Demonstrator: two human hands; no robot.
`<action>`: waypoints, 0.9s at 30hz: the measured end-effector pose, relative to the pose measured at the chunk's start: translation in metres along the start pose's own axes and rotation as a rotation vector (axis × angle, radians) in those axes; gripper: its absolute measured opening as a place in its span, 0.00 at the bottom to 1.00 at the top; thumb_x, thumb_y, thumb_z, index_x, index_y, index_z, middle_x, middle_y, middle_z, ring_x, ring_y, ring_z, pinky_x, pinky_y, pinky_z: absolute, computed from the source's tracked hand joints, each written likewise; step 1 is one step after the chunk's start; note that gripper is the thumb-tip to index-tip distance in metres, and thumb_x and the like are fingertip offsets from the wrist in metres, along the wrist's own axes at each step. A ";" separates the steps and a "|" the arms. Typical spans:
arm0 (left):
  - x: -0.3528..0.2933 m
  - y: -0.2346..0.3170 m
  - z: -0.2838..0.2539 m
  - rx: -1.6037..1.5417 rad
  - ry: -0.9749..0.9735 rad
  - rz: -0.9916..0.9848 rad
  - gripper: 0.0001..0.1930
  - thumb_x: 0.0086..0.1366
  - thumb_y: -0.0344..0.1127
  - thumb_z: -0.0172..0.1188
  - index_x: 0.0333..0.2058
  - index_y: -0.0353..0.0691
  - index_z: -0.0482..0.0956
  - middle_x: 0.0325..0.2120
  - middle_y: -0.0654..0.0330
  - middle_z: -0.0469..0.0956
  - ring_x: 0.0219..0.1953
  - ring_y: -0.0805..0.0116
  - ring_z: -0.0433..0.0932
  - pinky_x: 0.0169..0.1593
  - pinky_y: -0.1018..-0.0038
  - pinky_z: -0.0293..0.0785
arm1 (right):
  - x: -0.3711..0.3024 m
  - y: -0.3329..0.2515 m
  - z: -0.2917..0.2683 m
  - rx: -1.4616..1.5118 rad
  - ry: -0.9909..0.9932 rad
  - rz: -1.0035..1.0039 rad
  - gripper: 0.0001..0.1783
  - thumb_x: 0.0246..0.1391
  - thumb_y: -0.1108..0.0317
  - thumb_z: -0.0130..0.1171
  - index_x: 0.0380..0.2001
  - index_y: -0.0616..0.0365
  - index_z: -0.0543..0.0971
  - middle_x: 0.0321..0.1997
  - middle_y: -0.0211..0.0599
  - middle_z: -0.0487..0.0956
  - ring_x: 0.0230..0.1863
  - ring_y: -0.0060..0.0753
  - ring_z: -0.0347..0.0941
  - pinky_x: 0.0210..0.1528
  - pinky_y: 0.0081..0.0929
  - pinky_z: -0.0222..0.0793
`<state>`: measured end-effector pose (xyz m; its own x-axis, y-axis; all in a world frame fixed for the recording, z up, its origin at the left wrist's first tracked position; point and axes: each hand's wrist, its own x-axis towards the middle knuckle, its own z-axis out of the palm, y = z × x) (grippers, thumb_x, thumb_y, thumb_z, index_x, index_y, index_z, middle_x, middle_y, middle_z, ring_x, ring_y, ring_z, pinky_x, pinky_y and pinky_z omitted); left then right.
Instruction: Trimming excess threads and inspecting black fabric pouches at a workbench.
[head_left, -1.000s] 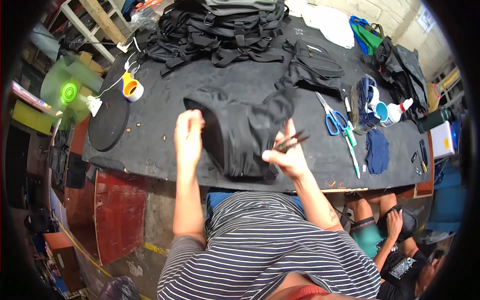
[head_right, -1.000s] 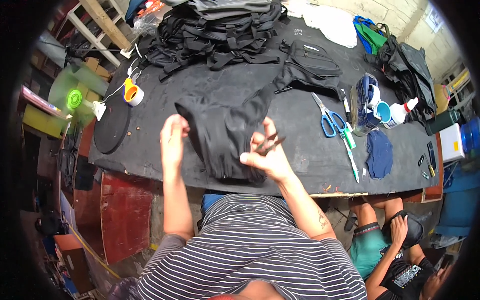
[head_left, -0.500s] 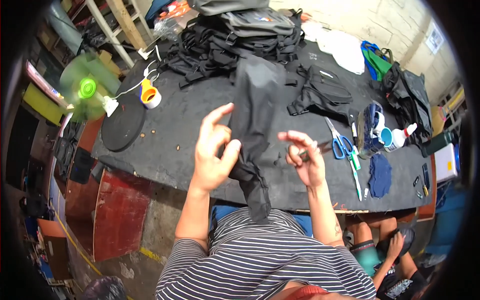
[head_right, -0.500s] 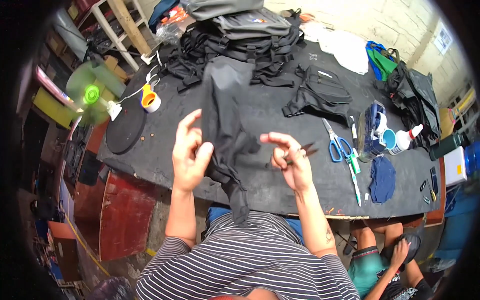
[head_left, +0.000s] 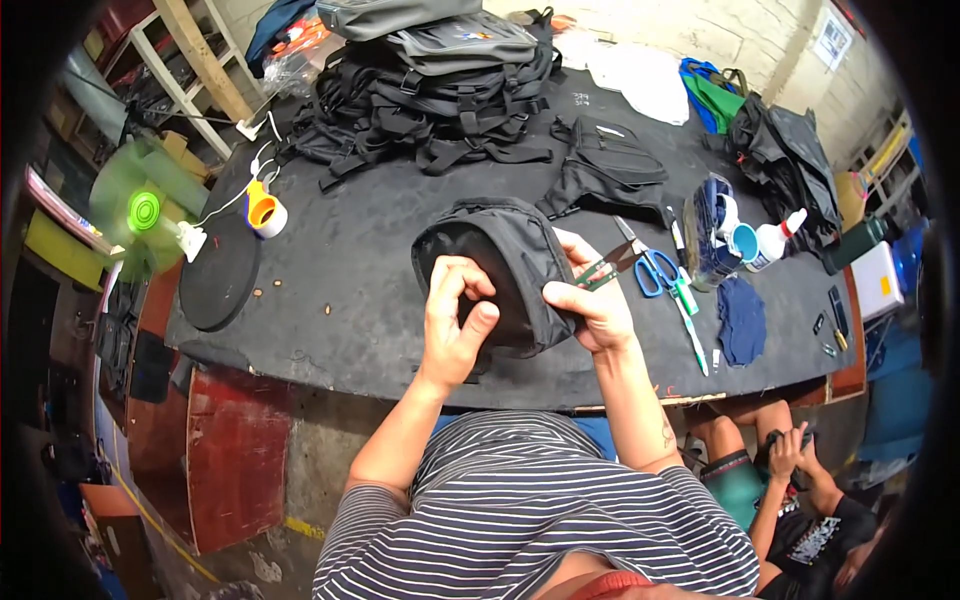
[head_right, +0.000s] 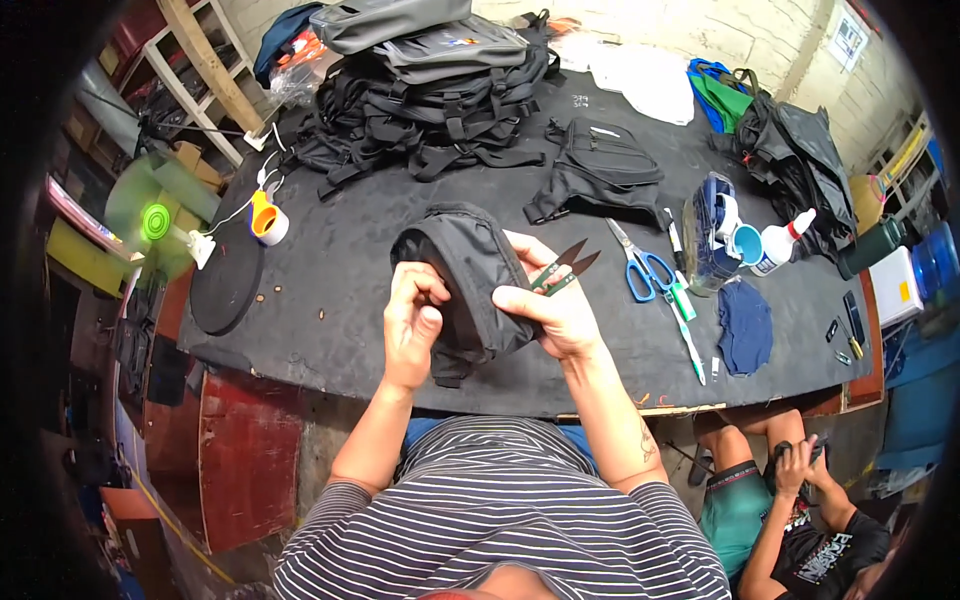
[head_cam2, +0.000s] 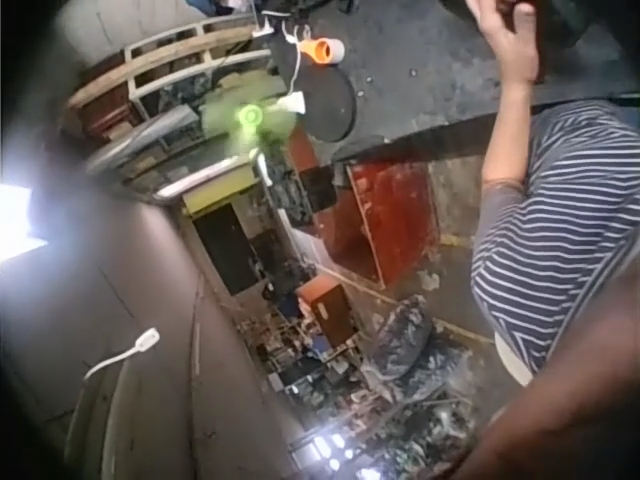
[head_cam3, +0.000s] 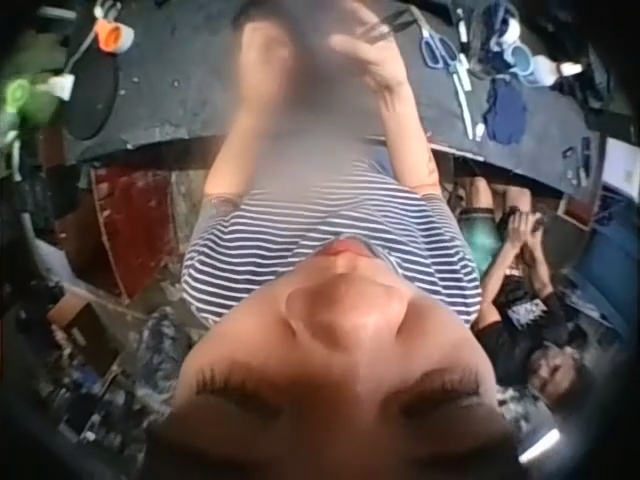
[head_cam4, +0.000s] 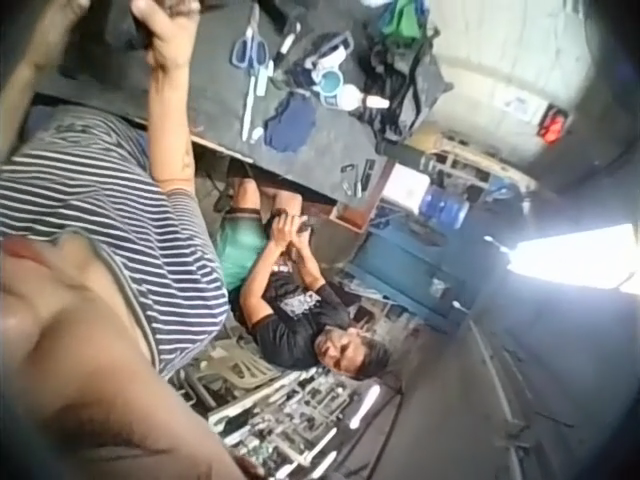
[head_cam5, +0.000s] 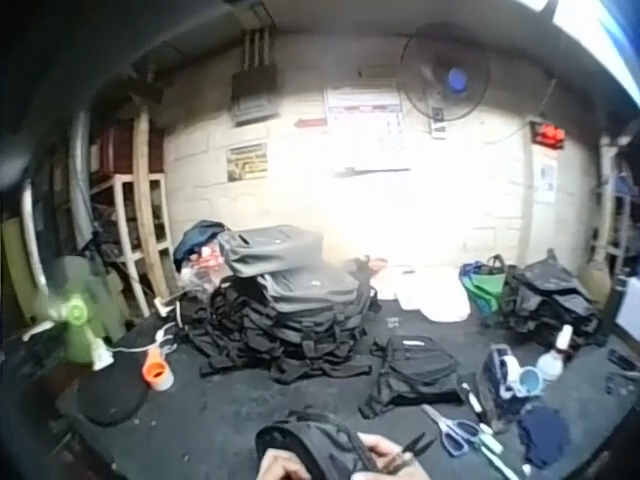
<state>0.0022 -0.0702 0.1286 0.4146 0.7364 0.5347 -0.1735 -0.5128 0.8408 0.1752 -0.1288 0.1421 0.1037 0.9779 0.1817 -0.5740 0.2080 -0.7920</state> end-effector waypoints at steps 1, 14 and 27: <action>0.003 0.003 -0.002 -0.062 0.012 -0.044 0.20 0.61 0.52 0.56 0.31 0.36 0.70 0.33 0.61 0.64 0.34 0.73 0.63 0.40 0.77 0.62 | -0.001 0.002 0.001 0.003 -0.004 0.004 0.33 0.38 0.77 0.65 0.53 0.64 0.68 0.53 0.39 0.71 0.54 0.32 0.68 0.59 0.29 0.60; 0.039 0.059 -0.006 0.660 0.144 0.308 0.03 0.49 0.26 0.62 0.24 0.37 0.78 0.28 0.60 0.80 0.33 0.65 0.76 0.42 0.72 0.65 | -0.010 0.004 0.030 -0.145 -0.136 0.016 0.28 0.44 0.81 0.62 0.52 0.63 0.69 0.50 0.34 0.73 0.52 0.23 0.68 0.54 0.22 0.65; 0.037 0.044 0.001 0.537 0.258 0.223 0.04 0.58 0.25 0.55 0.33 0.37 0.75 0.31 0.60 0.78 0.31 0.63 0.74 0.43 0.71 0.63 | -0.005 -0.050 0.029 -1.321 0.186 -0.588 0.14 0.39 0.74 0.65 0.33 0.61 0.76 0.33 0.36 0.74 0.37 0.35 0.70 0.37 0.26 0.64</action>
<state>0.0110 -0.0663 0.1855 0.1801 0.6346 0.7516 0.2687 -0.7668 0.5830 0.1801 -0.1443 0.1976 0.2156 0.7138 0.6663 0.7266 0.3386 -0.5979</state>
